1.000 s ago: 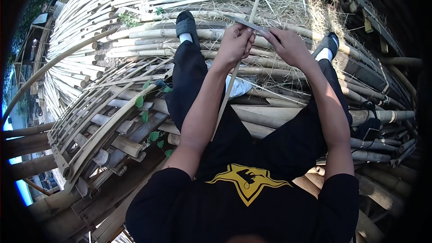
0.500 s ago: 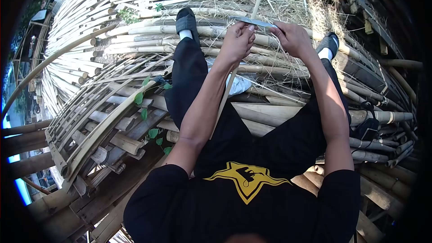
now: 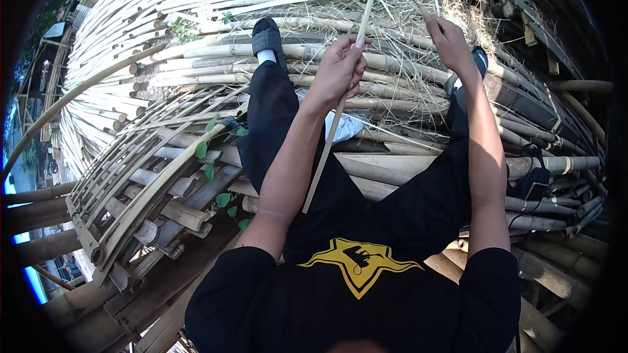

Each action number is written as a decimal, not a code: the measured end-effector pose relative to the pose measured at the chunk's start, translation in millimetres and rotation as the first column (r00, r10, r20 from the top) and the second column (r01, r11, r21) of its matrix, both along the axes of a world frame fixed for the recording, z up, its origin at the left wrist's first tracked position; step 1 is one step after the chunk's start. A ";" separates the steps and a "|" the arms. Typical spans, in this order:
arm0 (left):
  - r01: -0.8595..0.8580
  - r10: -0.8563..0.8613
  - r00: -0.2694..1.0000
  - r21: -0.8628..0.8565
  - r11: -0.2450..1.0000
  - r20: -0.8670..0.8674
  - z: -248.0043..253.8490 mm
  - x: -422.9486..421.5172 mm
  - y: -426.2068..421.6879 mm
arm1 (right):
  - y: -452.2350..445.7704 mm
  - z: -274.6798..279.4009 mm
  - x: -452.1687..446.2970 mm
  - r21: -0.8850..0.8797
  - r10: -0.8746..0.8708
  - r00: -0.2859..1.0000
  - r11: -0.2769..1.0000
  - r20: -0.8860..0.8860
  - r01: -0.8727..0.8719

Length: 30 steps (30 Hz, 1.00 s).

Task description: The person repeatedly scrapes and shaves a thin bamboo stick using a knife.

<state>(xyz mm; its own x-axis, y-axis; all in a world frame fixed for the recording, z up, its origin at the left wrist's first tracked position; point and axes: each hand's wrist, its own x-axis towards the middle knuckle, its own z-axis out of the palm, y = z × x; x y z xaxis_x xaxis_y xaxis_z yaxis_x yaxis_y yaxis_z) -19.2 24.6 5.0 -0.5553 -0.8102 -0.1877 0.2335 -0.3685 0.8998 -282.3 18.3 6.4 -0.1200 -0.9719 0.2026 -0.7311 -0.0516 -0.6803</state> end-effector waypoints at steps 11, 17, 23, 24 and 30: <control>-0.044 0.070 0.986 -0.167 0.985 0.154 -17.0 -11.1 -9.4 | 9.5 -2.0 49.9 0.184 0.309 0.943 0.941 -0.123 -0.284; -0.130 0.330 0.899 -0.545 0.828 0.287 -30.7 -16.9 -11.2 | 13.4 -4.5 53.4 0.112 0.339 0.931 0.939 -0.136 -0.326; -0.097 0.262 0.913 -0.456 0.885 0.312 -37.2 -12.5 -13.2 | 0.7 -16.3 39.8 0.082 0.266 0.897 0.964 -0.352 -0.254; -0.098 0.260 0.914 -0.454 0.886 0.312 -38.3 -12.6 -12.0 | 1.2 -17.0 38.6 0.084 0.267 0.897 0.964 -0.352 -0.253; -0.122 0.199 0.949 -0.298 0.947 0.243 -24.0 -1.2 2.3 | -22.4 -35.2 -34.4 0.111 -0.178 0.870 0.960 -0.460 0.256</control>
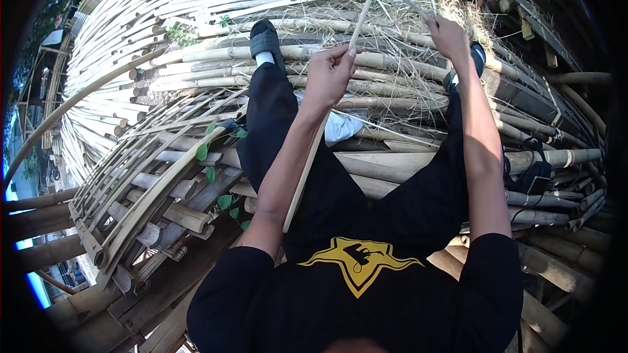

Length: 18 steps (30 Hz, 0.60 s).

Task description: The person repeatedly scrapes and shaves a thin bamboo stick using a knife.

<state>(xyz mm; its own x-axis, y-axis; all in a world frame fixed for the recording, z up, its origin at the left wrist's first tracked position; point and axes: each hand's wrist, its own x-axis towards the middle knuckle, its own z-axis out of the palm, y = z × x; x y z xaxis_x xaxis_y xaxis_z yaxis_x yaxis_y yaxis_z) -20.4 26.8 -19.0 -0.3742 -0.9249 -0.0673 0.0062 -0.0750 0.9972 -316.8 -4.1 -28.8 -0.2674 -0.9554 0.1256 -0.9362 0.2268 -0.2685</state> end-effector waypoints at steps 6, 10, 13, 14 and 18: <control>0.037 -0.018 0.988 0.126 0.991 -0.151 24.3 23.7 -9.3 | 8.3 27.8 -42.0 -0.104 0.048 0.991 0.994 0.129 -0.034; 0.044 0.002 0.972 0.193 0.980 -0.234 12.2 14.7 -10.3 | 8.3 22.8 41.8 -0.204 0.366 0.865 0.928 0.343 -0.312; 0.102 -0.051 0.970 0.207 0.973 -0.239 13.0 9.2 -12.7 | 23.8 31.7 82.7 -0.128 0.483 0.807 0.874 0.340 -0.469; 0.151 -0.090 0.960 0.218 0.964 -0.265 13.0 7.7 -13.7 | 27.4 29.7 88.6 -0.073 0.522 0.782 0.844 0.342 -0.532; 0.157 -0.083 0.951 0.236 0.959 -0.298 11.5 3.6 -7.3 | 38.8 25.5 99.0 -0.059 0.486 0.799 0.864 0.356 -0.499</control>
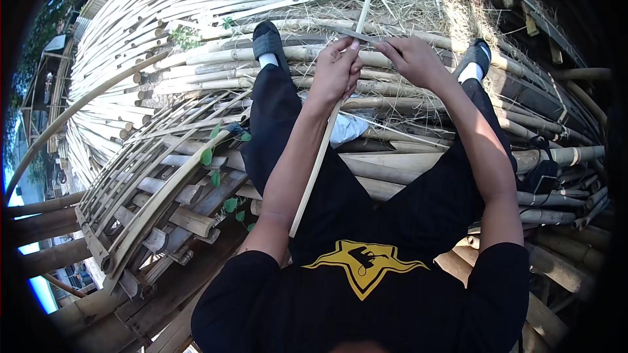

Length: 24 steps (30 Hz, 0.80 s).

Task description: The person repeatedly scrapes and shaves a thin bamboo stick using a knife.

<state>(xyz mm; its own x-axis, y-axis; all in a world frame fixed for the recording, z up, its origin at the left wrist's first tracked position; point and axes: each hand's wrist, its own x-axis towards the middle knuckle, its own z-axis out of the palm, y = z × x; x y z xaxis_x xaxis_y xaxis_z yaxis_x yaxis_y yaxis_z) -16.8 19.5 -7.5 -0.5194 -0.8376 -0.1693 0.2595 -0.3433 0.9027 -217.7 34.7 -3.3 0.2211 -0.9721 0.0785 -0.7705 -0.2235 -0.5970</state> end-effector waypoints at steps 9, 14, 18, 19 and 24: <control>0.036 -0.035 0.999 0.031 0.999 -0.029 5.1 15.2 11.7 | -45.4 -35.8 -124.6 -0.048 -0.452 0.831 0.885 -0.325 0.463; -0.025 0.025 1.000 -0.004 1.000 0.000 12.0 12.4 1.4 | -37.5 -9.4 -108.5 -0.040 -0.473 0.881 0.880 0.029 0.474; -0.003 0.003 1.000 0.023 1.000 0.031 0.3 1.1 1.5 | -27.0 -7.6 -30.6 0.355 -0.408 0.787 0.899 0.462 0.257; 0.031 -0.032 0.999 0.017 0.999 0.036 -4.7 -3.2 0.9 | -18.9 6.1 -12.5 0.449 -0.419 0.714 0.879 0.561 0.164; 0.148 -0.146 0.988 0.039 0.988 -0.049 -6.0 -23.1 9.1 | -11.2 4.6 9.4 0.462 -0.449 0.574 0.877 0.685 0.134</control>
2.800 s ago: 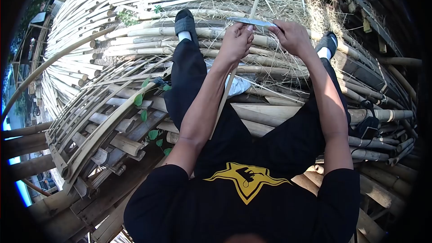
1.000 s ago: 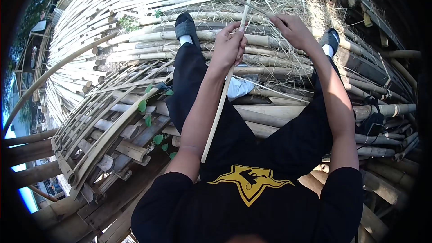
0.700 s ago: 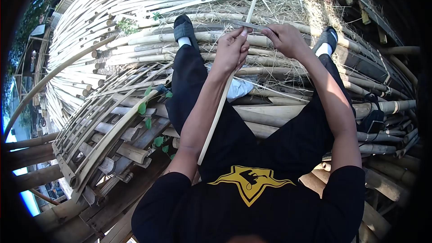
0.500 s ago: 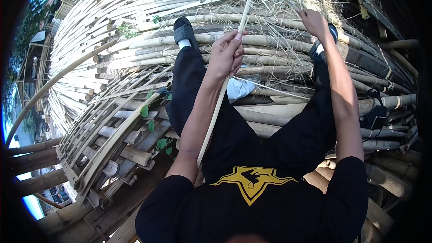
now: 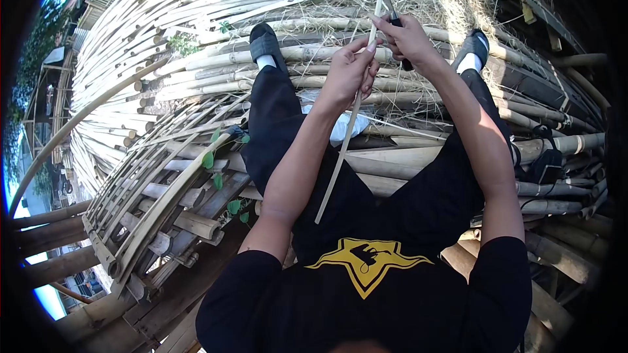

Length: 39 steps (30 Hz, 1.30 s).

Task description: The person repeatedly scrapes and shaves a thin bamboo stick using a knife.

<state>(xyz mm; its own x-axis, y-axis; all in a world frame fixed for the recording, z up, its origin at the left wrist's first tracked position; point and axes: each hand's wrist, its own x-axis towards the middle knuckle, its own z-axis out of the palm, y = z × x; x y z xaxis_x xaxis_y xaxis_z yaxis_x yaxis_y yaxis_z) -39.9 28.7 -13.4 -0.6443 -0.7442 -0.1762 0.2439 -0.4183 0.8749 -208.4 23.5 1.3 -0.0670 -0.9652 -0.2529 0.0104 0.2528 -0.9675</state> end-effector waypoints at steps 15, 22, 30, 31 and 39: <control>0.327 -0.298 0.919 -0.075 0.942 0.256 4.7 -2.6 2.6 | -33.4 8.6 -114.1 -0.261 -0.647 0.762 0.737 -0.006 0.624; 0.228 -0.170 0.942 -0.181 0.957 0.288 5.8 2.7 -4.4 | -17.4 25.8 -109.9 -0.298 -0.551 0.833 0.804 -0.050 0.514; 0.048 -0.040 0.988 -0.049 0.998 0.150 -0.6 12.3 -20.1 | -3.2 4.8 -26.8 -0.339 -0.171 0.780 0.939 -0.602 -0.056; 0.074 -0.065 0.989 -0.064 0.995 0.136 1.8 10.0 -17.9 | -2.6 2.5 -19.5 -0.294 -0.115 0.775 0.951 -0.621 -0.095; 0.115 -0.094 0.975 -0.098 0.988 0.201 5.1 5.0 -9.6 | -11.6 -1.0 -26.9 -0.188 -0.189 0.942 0.972 -0.279 0.139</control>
<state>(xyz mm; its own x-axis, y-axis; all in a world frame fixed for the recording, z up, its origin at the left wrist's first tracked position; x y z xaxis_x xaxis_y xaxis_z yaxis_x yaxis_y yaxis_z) -35.0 19.1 -8.4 -0.6806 -0.6962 -0.2281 0.0242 -0.3325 0.9428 -235.2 11.9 0.3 -0.2750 -0.9607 -0.0379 -0.2514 0.1099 -0.9616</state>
